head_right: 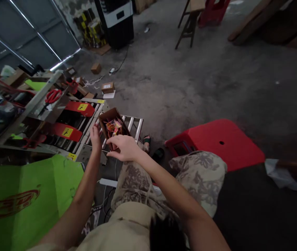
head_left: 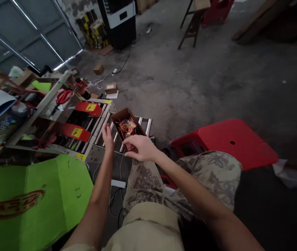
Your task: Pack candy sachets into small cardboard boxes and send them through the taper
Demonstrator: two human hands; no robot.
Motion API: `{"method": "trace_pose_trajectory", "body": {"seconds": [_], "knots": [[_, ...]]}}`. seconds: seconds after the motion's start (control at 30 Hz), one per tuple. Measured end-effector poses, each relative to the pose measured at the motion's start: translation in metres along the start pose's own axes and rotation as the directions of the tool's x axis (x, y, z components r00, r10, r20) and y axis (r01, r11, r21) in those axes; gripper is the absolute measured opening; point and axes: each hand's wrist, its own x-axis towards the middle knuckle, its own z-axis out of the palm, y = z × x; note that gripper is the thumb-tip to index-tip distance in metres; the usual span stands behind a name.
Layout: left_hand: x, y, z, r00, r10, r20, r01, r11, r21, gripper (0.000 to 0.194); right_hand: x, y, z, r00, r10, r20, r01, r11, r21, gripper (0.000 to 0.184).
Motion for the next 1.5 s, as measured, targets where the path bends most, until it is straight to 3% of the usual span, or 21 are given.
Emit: {"method": "trace_pose_trajectory", "body": {"seconds": [0.07,0.13,0.2,0.3,0.37,0.47,0.53,0.6,0.73,0.87,0.97,1.0,1.07,1.17,1.27,1.37,1.43,1.5], "knots": [[0.027,0.004,-0.004,1.0,0.005,0.004,-0.004,0.98,-0.201,0.063,0.007,-0.002,0.002,0.974,0.119,-0.194,-0.129,0.991,-0.045,0.047],[0.046,0.008,-0.004,0.996,0.049,0.079,-0.024,0.956,-0.293,0.057,0.019,0.0,0.005,0.937,0.244,-0.25,-0.286,0.947,-0.148,0.054],[0.055,0.01,-0.004,0.99,0.104,0.097,-0.073,0.957,-0.281,0.048,0.034,0.008,0.012,0.933,0.353,-0.07,-0.359,0.898,-0.253,0.055],[0.058,0.01,-0.006,0.985,0.163,0.056,-0.148,0.966,-0.21,0.039,0.056,0.025,0.03,0.873,0.44,0.21,-0.364,0.875,-0.318,0.046],[0.059,0.009,-0.009,0.984,0.17,0.045,-0.16,0.971,-0.18,0.04,0.064,0.032,0.043,0.868,0.447,0.218,-0.368,0.872,-0.324,0.041],[0.061,0.013,-0.008,0.977,0.136,0.163,-0.104,0.976,-0.189,0.045,0.065,0.034,0.055,0.896,0.42,0.142,-0.36,0.876,-0.32,0.042],[0.063,0.017,-0.006,0.963,0.117,0.244,-0.068,0.978,-0.198,0.048,0.061,0.033,0.056,0.912,0.396,0.106,-0.35,0.886,-0.304,0.042],[0.064,0.022,-0.004,0.962,0.097,0.256,-0.055,0.984,-0.168,0.049,0.057,0.032,0.053,0.925,0.373,0.074,-0.339,0.898,-0.281,0.039],[0.067,0.032,-0.007,0.974,0.059,0.22,-0.055,0.998,-0.026,0.05,0.048,0.035,0.046,0.964,0.225,-0.143,-0.237,0.968,-0.078,0.036],[0.072,0.044,-0.006,0.951,0.041,0.307,-0.129,0.954,0.27,0.051,0.038,0.029,0.041,0.907,0.146,-0.396,-0.109,0.987,0.115,0.037],[0.067,0.053,0.011,0.933,-0.006,0.36,-0.23,0.758,0.61,0.041,0.032,0.017,0.026,0.857,0.075,-0.51,-0.028,0.995,0.099,0.036],[0.064,0.055,0.02,0.94,-0.002,0.34,-0.248,0.681,0.689,0.036,0.03,0.014,0.019,0.843,0.071,-0.533,-0.046,0.997,0.06,0.035],[0.057,0.055,0.034,0.965,0.046,0.258,-0.234,0.592,0.771,0.032,0.026,0.011,0.007,0.822,0.146,-0.55,-0.192,0.981,-0.027,0.036],[0.054,0.044,0.044,0.991,0.045,0.124,-0.122,0.683,0.72,0.041,0.016,0.012,0.007,0.857,0.336,-0.391,-0.413,0.902,-0.128,0.058],[0.061,0.029,0.039,0.998,0.028,0.049,-0.049,0.863,0.503,0.04,0.0,0.008,0.031,0.93,0.339,-0.142,-0.364,0.906,-0.217,0.075],[0.053,0.026,0.035,0.991,0.134,-0.027,-0.114,0.92,0.376,0.044,-0.011,0.005,0.049,0.949,0.293,-0.119,-0.309,0.937,-0.16,0.077],[0.031,0.034,0.034,0.973,0.219,0.076,-0.232,0.903,0.361,0.052,-0.014,0.011,0.047,0.952,0.285,-0.116,-0.286,0.958,0.008,0.075],[-0.003,0.045,0.032,0.898,0.279,0.341,-0.391,0.862,0.323,0.062,-0.018,0.025,0.037,0.963,0.256,-0.079,-0.243,0.958,0.151,0.073]]}}
